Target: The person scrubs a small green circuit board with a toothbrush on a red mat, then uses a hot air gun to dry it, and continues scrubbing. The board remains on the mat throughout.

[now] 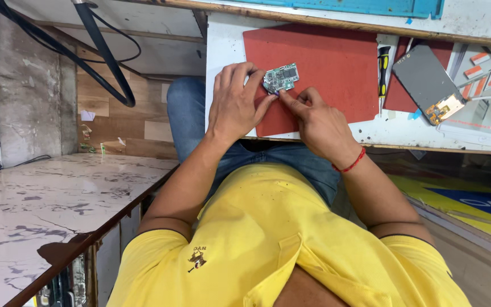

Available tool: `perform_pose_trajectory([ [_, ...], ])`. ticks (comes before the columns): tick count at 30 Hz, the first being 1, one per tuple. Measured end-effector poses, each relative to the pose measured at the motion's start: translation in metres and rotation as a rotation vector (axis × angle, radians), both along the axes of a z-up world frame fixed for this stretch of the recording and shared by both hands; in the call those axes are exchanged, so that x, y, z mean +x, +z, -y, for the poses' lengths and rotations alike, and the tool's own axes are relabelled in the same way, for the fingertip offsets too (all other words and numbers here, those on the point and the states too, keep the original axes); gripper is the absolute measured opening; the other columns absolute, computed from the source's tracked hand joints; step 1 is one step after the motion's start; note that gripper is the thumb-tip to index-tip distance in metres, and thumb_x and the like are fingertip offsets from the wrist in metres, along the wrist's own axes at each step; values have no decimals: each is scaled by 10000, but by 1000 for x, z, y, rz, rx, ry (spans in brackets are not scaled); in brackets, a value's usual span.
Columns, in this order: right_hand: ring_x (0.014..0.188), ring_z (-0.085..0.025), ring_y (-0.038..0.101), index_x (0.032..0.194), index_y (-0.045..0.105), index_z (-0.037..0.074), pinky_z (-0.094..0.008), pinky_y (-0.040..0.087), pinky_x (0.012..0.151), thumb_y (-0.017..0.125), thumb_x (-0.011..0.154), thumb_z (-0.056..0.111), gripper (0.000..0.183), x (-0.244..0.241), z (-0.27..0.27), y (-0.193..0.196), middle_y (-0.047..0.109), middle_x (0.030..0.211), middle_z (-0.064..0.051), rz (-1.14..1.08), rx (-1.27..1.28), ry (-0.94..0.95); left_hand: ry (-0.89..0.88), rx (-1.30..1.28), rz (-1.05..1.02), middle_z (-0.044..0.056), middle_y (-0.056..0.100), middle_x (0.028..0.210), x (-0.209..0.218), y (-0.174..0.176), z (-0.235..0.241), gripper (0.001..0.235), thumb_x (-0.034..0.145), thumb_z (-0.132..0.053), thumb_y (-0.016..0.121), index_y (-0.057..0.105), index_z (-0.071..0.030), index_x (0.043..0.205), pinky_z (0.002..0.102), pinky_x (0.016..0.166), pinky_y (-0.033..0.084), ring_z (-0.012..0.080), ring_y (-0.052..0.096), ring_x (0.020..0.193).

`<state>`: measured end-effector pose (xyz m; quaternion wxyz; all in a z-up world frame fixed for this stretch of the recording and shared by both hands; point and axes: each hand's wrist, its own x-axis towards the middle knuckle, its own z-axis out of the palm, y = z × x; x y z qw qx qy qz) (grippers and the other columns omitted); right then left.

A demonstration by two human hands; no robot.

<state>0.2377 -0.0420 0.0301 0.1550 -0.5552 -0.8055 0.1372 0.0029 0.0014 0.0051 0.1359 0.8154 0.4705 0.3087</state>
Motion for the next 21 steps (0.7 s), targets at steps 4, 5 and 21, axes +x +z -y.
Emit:
perform_pose_trajectory([
  [4,788,-359,681,1435,650,203,-470,557,647,563,913,-28,577,-5,11,4,634,1098,-148,25,44,-121,2,-17,-1,125,573,1231,4,4,11,494,872,-342,838,666,-59,1238,493,1001,419,342,525,1192],
  [5,779,-359,679,1442,651,191,-468,553,637,567,903,-30,589,-9,1,10,635,1095,-154,38,85,-134,15,2,-8,128,570,1219,4,10,4,498,863,-344,845,671,-64,1236,499,994,415,348,524,1185],
  [21,912,-325,606,1420,610,42,-440,512,767,666,959,56,464,62,97,20,574,1055,-158,-194,-79,-251,-1212,-354,977,92,631,1257,24,176,71,472,963,-361,852,642,-58,1258,346,987,559,248,649,1142],
])
